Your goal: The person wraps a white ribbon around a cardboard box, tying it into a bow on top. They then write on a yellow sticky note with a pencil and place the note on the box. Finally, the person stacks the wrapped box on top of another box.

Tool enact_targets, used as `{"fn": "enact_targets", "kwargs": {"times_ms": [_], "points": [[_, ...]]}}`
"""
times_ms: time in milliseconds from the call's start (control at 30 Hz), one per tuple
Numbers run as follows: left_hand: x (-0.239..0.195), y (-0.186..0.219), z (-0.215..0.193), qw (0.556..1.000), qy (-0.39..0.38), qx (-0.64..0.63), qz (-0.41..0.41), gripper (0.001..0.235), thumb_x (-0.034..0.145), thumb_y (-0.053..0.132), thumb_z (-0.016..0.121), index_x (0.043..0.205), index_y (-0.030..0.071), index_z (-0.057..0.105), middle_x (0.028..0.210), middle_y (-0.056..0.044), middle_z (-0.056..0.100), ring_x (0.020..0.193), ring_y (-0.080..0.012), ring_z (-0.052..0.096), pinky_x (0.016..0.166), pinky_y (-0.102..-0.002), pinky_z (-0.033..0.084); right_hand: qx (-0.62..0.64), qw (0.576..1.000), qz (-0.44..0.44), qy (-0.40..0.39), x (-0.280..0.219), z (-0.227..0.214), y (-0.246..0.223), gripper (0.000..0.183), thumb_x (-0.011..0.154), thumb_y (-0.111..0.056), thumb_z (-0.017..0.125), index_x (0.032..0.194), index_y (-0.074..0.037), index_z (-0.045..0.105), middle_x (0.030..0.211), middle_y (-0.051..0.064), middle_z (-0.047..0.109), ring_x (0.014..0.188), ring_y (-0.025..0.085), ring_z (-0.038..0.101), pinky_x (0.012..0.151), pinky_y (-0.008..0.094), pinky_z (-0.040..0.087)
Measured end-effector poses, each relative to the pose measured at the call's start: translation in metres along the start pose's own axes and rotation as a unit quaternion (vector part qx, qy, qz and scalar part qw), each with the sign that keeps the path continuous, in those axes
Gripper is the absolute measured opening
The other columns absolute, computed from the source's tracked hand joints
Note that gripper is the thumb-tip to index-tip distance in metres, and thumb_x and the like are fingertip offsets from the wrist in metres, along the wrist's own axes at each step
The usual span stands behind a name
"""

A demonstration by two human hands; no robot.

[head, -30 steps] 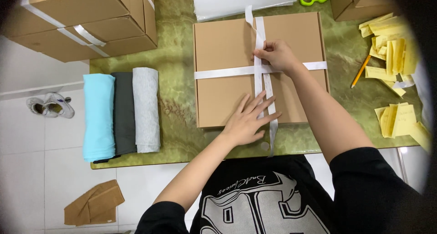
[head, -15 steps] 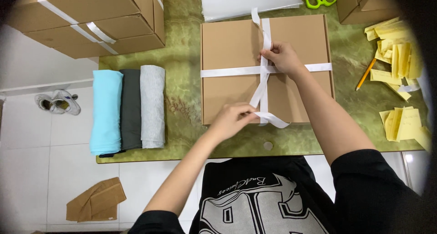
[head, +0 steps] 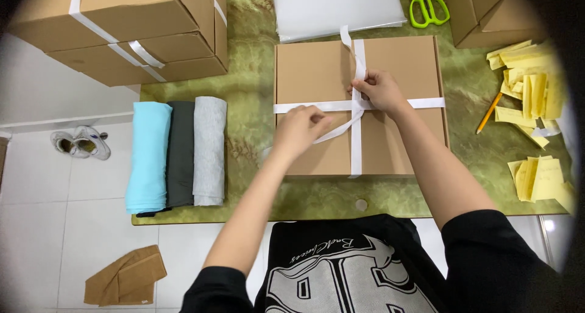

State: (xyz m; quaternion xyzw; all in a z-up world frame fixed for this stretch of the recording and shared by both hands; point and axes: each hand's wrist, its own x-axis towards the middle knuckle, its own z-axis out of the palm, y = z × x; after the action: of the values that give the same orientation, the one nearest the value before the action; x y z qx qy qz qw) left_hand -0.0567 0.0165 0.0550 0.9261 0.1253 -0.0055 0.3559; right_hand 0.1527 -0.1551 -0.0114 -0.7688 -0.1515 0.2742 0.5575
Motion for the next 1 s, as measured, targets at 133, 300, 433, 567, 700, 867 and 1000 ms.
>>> {"fn": "enact_targets", "kwargs": {"times_ms": [133,300,433,567,700,867,1000], "points": [[0.02,0.02,0.067,0.999,0.031,-0.015,0.003,0.035,0.084,0.041,0.084,0.101,0.018,0.064,0.096,-0.004,0.066,0.103,-0.0335,0.071,0.083,-0.047,0.06,0.016,1.0,-0.001,-0.002,0.002,0.002,0.003,0.018,0.102,-0.022,0.078,0.095,-0.01,0.067,0.072,0.001,0.066,0.061,0.009,0.063,0.053,0.021,0.046],[0.023,0.03,0.072,0.998,0.011,0.059,0.015,0.011,0.093,0.015,0.066,0.101,0.013,0.059,0.088,-0.013,0.07,0.086,-0.0379,0.076,0.071,-0.049,0.062,0.024,1.0,0.006,-0.003,-0.006,0.004,-0.008,0.018,0.102,-0.022,0.079,0.097,-0.009,0.068,0.076,0.0,0.068,0.066,0.008,0.063,0.059,0.02,0.051],[0.012,0.055,0.047,0.998,-0.048,0.038,0.02,0.024,0.095,0.006,0.062,0.119,0.011,0.063,0.097,-0.019,0.075,0.094,-0.0424,0.078,0.076,-0.052,0.064,0.031,0.999,0.012,0.002,-0.007,0.006,-0.009,0.019,0.101,-0.024,0.08,0.099,-0.009,0.069,0.077,-0.003,0.067,0.066,0.006,0.062,0.06,0.02,0.053],[0.023,0.026,0.076,0.996,-0.07,-0.05,-0.023,0.014,0.085,0.017,0.074,0.096,0.012,0.067,0.092,-0.013,0.075,0.095,-0.0393,0.078,0.075,-0.049,0.062,0.033,0.999,0.012,0.004,-0.013,0.007,-0.016,0.017,0.101,-0.024,0.079,0.098,-0.01,0.069,0.076,-0.001,0.07,0.066,0.007,0.065,0.06,0.019,0.054],[0.028,0.03,0.066,0.982,-0.103,-0.134,-0.086,0.022,0.08,0.023,0.075,0.097,0.009,0.069,0.095,-0.016,0.076,0.101,-0.0375,0.076,0.082,-0.048,0.062,0.041,0.999,0.015,0.0,-0.012,0.008,-0.018,0.017,0.101,-0.023,0.078,0.097,-0.01,0.069,0.076,-0.002,0.07,0.066,0.006,0.064,0.06,0.018,0.053],[0.029,0.036,0.06,0.996,-0.054,-0.055,-0.048,0.008,0.086,0.01,0.064,0.087,0.003,0.068,0.085,-0.023,0.073,0.089,-0.043,0.077,0.074,-0.049,0.063,0.052,0.998,0.022,-0.005,-0.013,0.006,-0.017,0.017,0.102,-0.025,0.078,0.098,-0.012,0.069,0.08,-0.004,0.071,0.069,0.005,0.066,0.062,0.019,0.056],[0.027,0.042,0.056,0.989,-0.086,-0.112,-0.045,0.012,0.086,0.011,0.065,0.09,0.001,0.069,0.087,-0.025,0.073,0.093,-0.0456,0.076,0.077,-0.051,0.061,0.051,0.999,0.016,-0.002,-0.006,0.006,-0.011,0.018,0.101,-0.024,0.08,0.097,-0.011,0.069,0.08,-0.004,0.072,0.07,0.005,0.067,0.062,0.02,0.057]]}}
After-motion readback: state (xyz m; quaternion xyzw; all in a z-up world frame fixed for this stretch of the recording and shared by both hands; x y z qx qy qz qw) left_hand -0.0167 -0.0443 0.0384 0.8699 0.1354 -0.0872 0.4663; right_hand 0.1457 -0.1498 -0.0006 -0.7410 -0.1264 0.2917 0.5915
